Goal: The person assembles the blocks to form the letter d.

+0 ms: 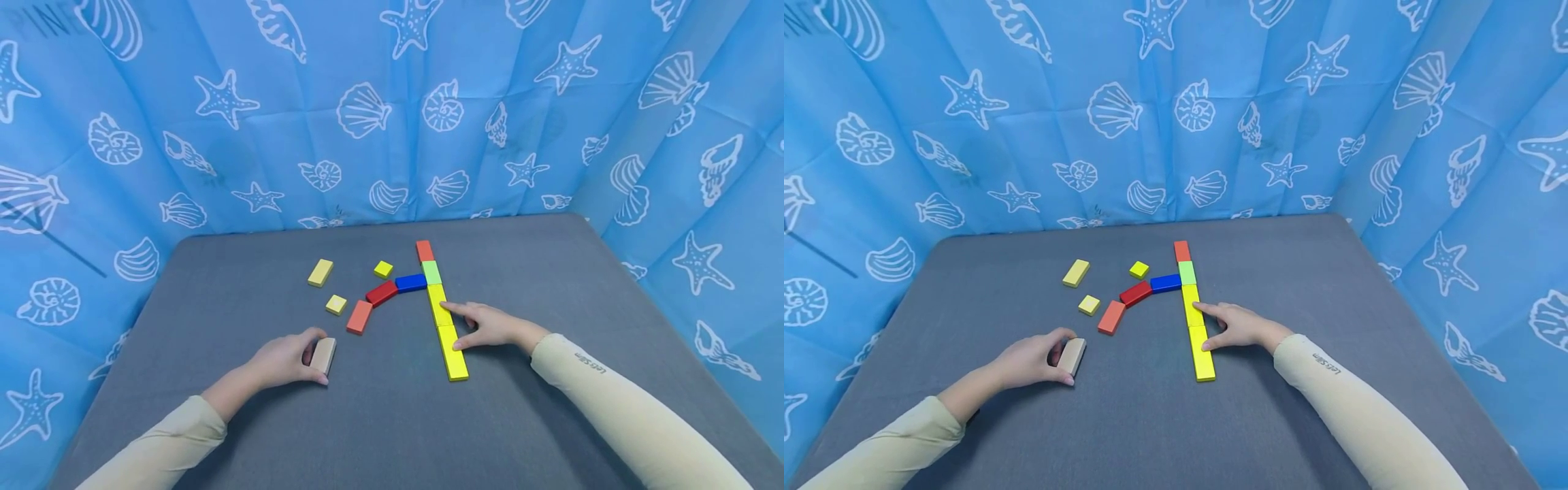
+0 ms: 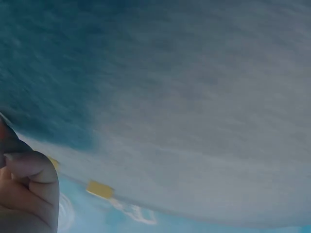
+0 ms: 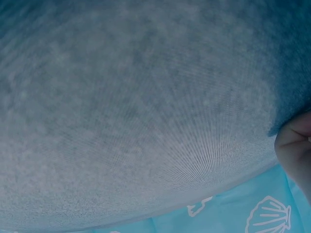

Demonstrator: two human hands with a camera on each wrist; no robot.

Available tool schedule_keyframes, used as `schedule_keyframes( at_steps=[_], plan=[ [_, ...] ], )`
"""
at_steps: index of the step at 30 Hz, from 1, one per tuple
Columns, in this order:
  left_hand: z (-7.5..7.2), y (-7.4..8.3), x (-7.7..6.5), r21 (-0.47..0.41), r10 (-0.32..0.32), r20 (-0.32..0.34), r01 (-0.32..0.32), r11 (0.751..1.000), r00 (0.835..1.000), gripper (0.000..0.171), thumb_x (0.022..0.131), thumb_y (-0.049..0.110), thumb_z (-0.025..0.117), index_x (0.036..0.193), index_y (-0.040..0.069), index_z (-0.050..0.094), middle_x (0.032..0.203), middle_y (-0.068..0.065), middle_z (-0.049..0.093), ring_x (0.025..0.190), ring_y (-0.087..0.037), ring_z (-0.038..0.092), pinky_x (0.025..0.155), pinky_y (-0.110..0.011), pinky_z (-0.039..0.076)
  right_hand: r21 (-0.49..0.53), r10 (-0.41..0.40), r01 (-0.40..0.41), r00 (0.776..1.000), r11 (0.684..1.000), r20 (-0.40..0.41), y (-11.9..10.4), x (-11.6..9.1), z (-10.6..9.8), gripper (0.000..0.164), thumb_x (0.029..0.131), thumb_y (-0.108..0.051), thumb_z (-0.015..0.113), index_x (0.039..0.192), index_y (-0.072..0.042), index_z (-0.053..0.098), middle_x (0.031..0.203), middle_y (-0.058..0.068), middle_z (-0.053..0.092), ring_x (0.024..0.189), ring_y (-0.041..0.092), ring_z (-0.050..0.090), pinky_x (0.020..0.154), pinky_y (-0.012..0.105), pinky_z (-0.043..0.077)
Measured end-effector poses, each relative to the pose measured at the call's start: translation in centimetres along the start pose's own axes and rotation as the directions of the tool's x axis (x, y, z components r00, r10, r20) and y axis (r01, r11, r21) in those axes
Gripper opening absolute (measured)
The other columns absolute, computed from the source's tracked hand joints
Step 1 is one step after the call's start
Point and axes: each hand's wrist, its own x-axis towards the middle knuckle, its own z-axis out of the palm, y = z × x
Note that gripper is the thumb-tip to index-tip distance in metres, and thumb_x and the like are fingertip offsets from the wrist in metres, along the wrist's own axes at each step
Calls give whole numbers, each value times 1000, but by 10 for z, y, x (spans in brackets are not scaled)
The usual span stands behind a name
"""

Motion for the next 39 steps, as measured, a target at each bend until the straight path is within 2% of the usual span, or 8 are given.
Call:
schedule_keyframes(
  at_steps=[7,15,18,21,25,28,32,39],
  plan=[
    [13,20,12,52,-52,33,50,997,998,78,71,52,82,129,10,52,81,6,53,69,-10,48,60,-31,40,4,-6,6,1000,1000,-1,1,0,1,86,83,-41,75,152,-12,33,84,4,40,77,20,40,65,33,31],
    [19,32,19,81,-74,15,73,994,997,78,73,51,82,130,9,50,88,2,59,73,-11,51,65,-35,45,-12,-13,13,1000,1000,-4,1,0,-1,86,84,-42,75,153,-12,32,84,4,40,78,19,40,66,34,32],
    [18,26,14,72,-29,32,26,997,999,79,77,49,79,138,11,47,86,6,55,72,-9,49,62,-32,42,-20,-16,15,1000,1000,-5,-1,1,-1,87,84,-43,74,153,-13,32,84,4,40,78,19,40,66,33,31],
    [12,18,7,64,57,71,-62,996,996,75,84,45,74,146,16,44,83,8,47,69,-8,45,59,-28,36,-24,-15,15,1000,1000,-5,-2,1,-2,87,83,-44,74,153,-13,32,83,4,40,77,19,40,65,33,31],
    [9,9,1,128,198,81,-207,970,977,63,91,41,66,146,20,46,82,8,44,61,-6,37,55,-24,31,-29,3,-3,1000,1000,-1,-1,1,-3,87,83,-44,75,153,-14,32,84,4,40,77,19,40,66,33,31],
    [9,6,0,173,267,63,-273,946,962,57,93,41,63,144,18,50,81,7,42,57,-6,32,54,-22,28,-32,8,-8,1000,999,4,0,2,-3,87,83,-45,74,153,-15,32,84,4,41,78,20,40,66,33,32],
    [10,7,2,186,290,48,-294,937,956,56,92,41,64,142,18,53,79,7,41,56,-6,30,53,-22,26,-33,6,-6,1000,999,6,1,3,-2,87,83,-45,74,153,-15,31,84,4,41,79,20,41,65,33,32],
    [15,18,9,236,257,64,-265,935,964,57,92,44,63,142,19,52,82,5,49,60,-7,37,55,-24,32,-23,2,-2,1000,1000,7,2,2,0,87,84,-45,74,153,-14,32,84,4,41,79,19,41,66,33,31]
  ],
)
